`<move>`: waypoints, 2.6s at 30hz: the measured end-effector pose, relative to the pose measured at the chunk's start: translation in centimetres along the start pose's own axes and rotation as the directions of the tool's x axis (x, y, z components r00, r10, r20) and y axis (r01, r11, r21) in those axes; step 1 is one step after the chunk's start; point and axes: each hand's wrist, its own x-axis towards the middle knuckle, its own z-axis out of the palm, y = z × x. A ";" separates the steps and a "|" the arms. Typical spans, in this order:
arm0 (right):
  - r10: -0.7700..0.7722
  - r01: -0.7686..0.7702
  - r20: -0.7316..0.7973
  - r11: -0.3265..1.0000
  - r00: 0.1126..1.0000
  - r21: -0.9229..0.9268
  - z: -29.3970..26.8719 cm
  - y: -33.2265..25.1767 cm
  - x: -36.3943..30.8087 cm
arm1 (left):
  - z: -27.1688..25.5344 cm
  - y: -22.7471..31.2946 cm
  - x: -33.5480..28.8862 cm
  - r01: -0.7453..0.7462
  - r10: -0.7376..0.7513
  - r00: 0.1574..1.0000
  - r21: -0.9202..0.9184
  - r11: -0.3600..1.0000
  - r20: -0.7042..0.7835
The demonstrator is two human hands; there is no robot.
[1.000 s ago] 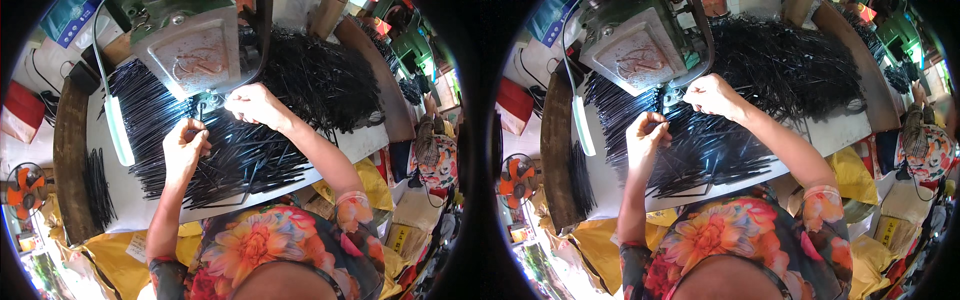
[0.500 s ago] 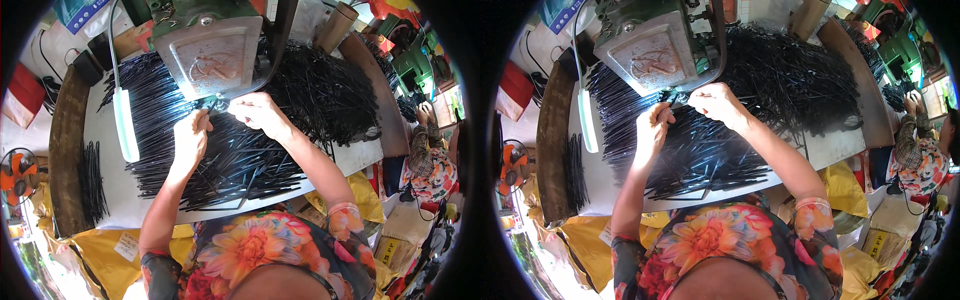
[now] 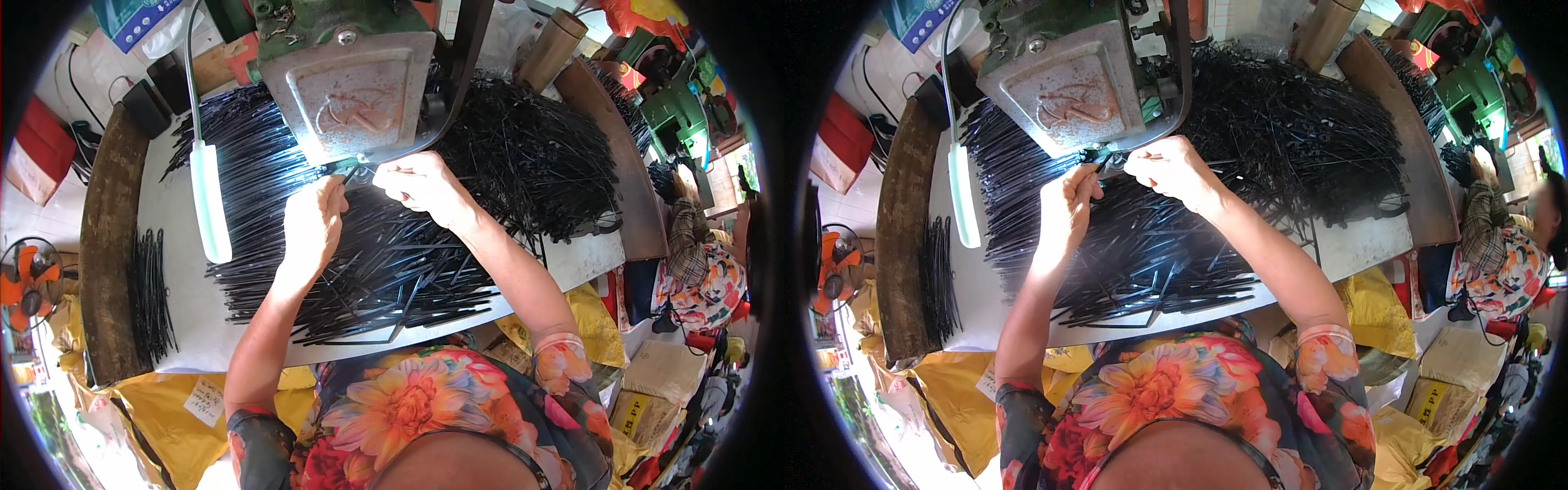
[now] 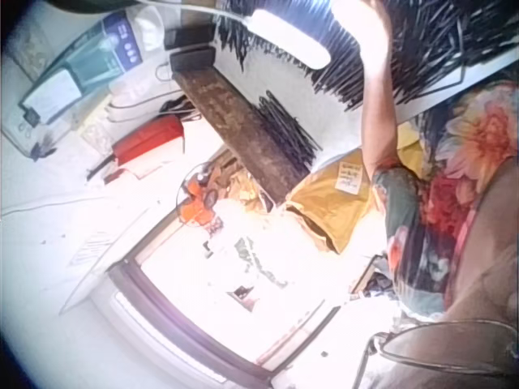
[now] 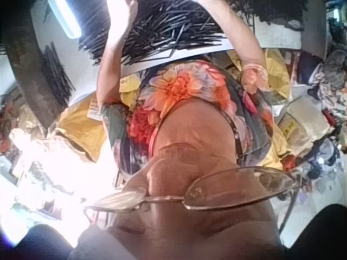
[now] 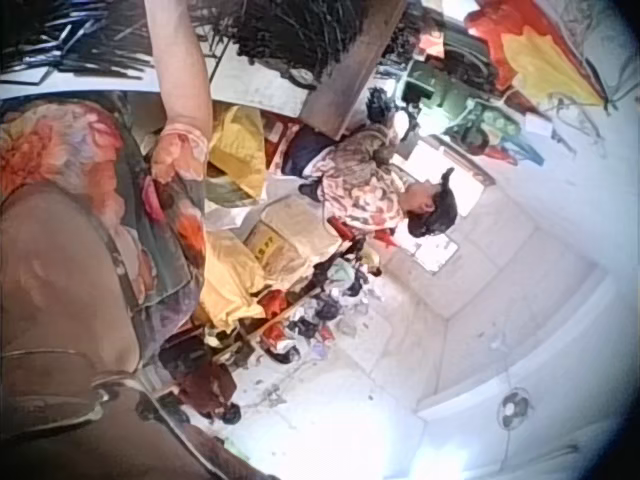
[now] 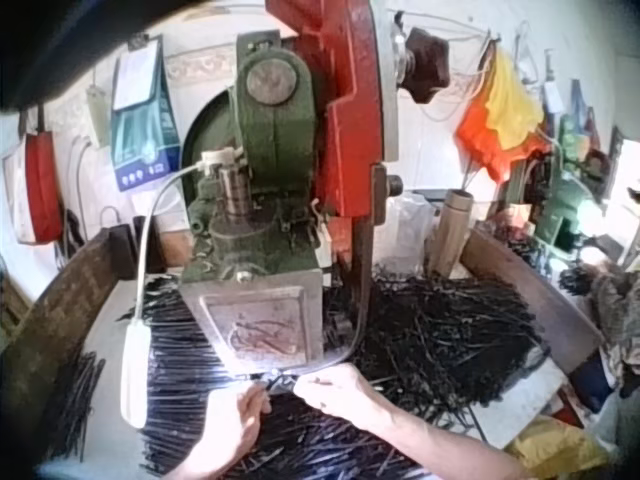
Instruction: The person assembles umbrella ribs by fitting plastic components together, feeding them under a machine to fasten them, and placing the assembled ribs onto the workbench.
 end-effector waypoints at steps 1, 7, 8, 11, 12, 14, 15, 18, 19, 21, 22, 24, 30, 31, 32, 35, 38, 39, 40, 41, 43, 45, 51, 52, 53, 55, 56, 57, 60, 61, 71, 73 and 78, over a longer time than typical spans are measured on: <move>0.000 0.000 -0.001 1.000 1.000 -0.001 -0.1 0.0 0.0 | 0.0 -0.2 0.1 -0.017 0.017 1.000 0.028 0.999 0.007; 0.005 -0.004 0.018 1.000 1.000 -0.022 0.3 0.1 -0.2 | -0.1 -0.6 -0.2 -0.260 0.292 0.956 0.491 0.831 0.013; -0.010 0.011 0.037 1.000 0.999 -0.006 0.3 0.1 -0.2 | -0.1 -0.1 -0.5 -0.257 0.289 0.957 0.495 0.830 0.011; 0.023 -0.022 0.048 1.000 0.999 -0.021 0.6 -0.2 -0.1 | 0.4 2.1 -2.2 -0.271 0.261 0.963 0.235 0.934 0.072; 0.071 -0.069 0.031 0.996 0.997 -0.053 0.6 -0.3 -0.1 | 0.7 2.6 -2.7 -0.298 0.283 0.952 0.138 0.945 0.118; 0.054 -0.052 0.071 0.998 0.996 -0.027 0.3 0.0 0.0 | 1.4 3.6 -3.9 -0.263 0.249 0.956 0.079 0.961 0.157; 0.021 -0.019 0.078 1.000 0.997 -0.016 0.5 0.0 0.0 | 0.6 3.7 -4.3 -0.285 0.267 0.946 0.078 0.955 0.182; 0.024 -0.024 0.055 1.000 0.998 -0.001 0.0 -0.5 -0.6 | -2.0 1.8 -3.5 -0.379 0.358 0.925 0.344 0.859 0.125; 0.018 -0.018 0.040 1.000 0.999 -0.003 0.0 -0.7 -0.8 | -3.5 0.6 -3.0 -0.325 0.326 0.942 0.438 0.838 0.075; 0.006 -0.007 -0.012 1.000 1.000 -0.004 -0.3 -0.8 -1.0 | -5.5 -1.8 -2.0 -0.206 0.259 0.966 0.582 0.787 -0.008; 0.007 -0.007 -0.014 1.000 1.000 0.001 -0.3 -0.6 -1.0 | -6.0 -2.6 -1.9 -0.143 0.215 0.976 0.636 0.758 -0.037; 0.055 -0.045 -0.131 0.996 0.990 0.077 -0.5 -0.4 -1.0 | -6.3 -3.5 -1.9 -0.179 0.231 0.973 0.618 0.766 -0.005; 0.052 -0.015 -0.123 0.959 0.991 0.282 -1.4 0.2 -1.3 | -6.0 -3.8 -1.4 -0.309 0.338 0.939 0.561 0.768 0.055; 0.072 -0.026 -0.162 0.963 0.984 0.269 -1.3 0.2 -1.4 | -6.0 -3.9 -1.5 -0.315 0.340 0.939 0.543 0.779 0.057; 0.092 -0.038 -0.201 0.966 0.975 0.257 -1.1 0.2 -1.5 | -6.1 -3.9 -1.6 -0.320 0.341 0.938 0.525 0.789 0.058; 0.076 -0.009 -0.224 0.958 0.972 0.287 -0.5 -0.1 -1.9 | -5.9 -3.7 -1.3 -0.340 0.343 0.934 0.542 0.769 0.099; 0.111 -0.013 -0.239 0.926 0.965 0.377 0.5 -0.4 -2.5 | -5.9 -3.7 -1.3 -0.355 0.353 0.928 0.564 0.745 0.119; 0.080 0.012 -0.207 0.912 0.975 0.409 0.4 -0.1 -2.7 | -6.0 -3.7 -1.2 -0.348 0.341 0.933 0.523 0.778 0.114; 0.048 0.036 -0.177 0.897 0.983 0.441 0.3 0.3 -2.9 | -6.0 -3.6 -1.2 -0.341 0.330 0.937 0.480 0.809 0.109; 0.047 0.039 -0.182 0.897 0.982 0.441 0.3 0.5 -2.8 | -6.0 -3.5 -1.1 -0.376 0.369 0.923 0.460 0.804 0.109; -0.014 0.129 -0.233 0.864 0.972 0.486 0.3 0.8 -2.4 | -5.6 -2.9 -0.8 -0.409 0.409 0.908 0.427 0.807 0.096; -0.049 0.162 -0.230 0.848 0.972 0.504 0.0 1.7 -1.6 | -5.0 -2.3 -0.9 -0.490 0.502 0.858 0.469 0.735 0.109; -0.241 0.305 -0.188 0.772 0.952 0.558 -0.1 3.3 -0.3 | -2.9 -0.3 -1.0 -0.344 0.348 0.934 0.497 0.797 0.088; -0.242 0.304 -0.184 0.773 0.953 0.557 0.0 3.4 -0.2 | -2.7 -0.1 -1.1 -0.279 0.276 0.959 0.433 0.857 0.071; -0.226 0.295 -0.190 0.760 0.955 0.579 0.0 3.4 -0.2 | -2.4 0.0 -1.1 -0.252 0.251 0.966 0.395 0.883 0.057; -0.213 0.287 -0.193 0.748 0.958 0.598 0.1 3.5 0.0 | -2.2 -0.1 -1.2 -0.234 0.233 0.971 0.354 0.905 0.048; -0.238 0.304 -0.190 0.742 0.953 0.598 0.2 3.5 0.0 | -2.2 -0.1 -1.2 -0.219 0.216 0.975 0.312 0.925 0.044; -0.262 0.321 -0.186 0.735 0.947 0.597 0.3 3.4 0.1 | -2.1 -0.6 -1.3 -0.221 0.218 0.975 0.245 0.944 0.037; -0.248 0.325 -0.212 0.771 0.945 0.548 0.6 3.0 0.1 | -2.1 -0.7 -1.2 -0.202 0.196 0.979 0.229 0.952 0.046; -0.249 0.325 -0.210 0.771 0.945 0.547 0.7 3.0 0.1 | -2.1 -0.6 -1.3 -0.201 0.196 0.980 0.230 0.952 0.044; -0.242 0.314 -0.202 0.777 0.949 0.546 0.7 3.4 0.2 | -1.8 -0.3 -1.3 -0.180 0.173 0.984 0.228 0.957 0.051; -0.270 0.337 -0.202 0.777 0.941 0.532 0.8 3.3 0.2 | -1.9 -0.4 -1.3 -0.189 0.182 0.982 0.227 0.955 0.052; -0.234 0.327 -0.236 0.778 0.943 0.536 1.0 3.2 0.2 | -1.9 -0.4 -1.3 -0.144 0.136 0.989 0.195 0.970 0.056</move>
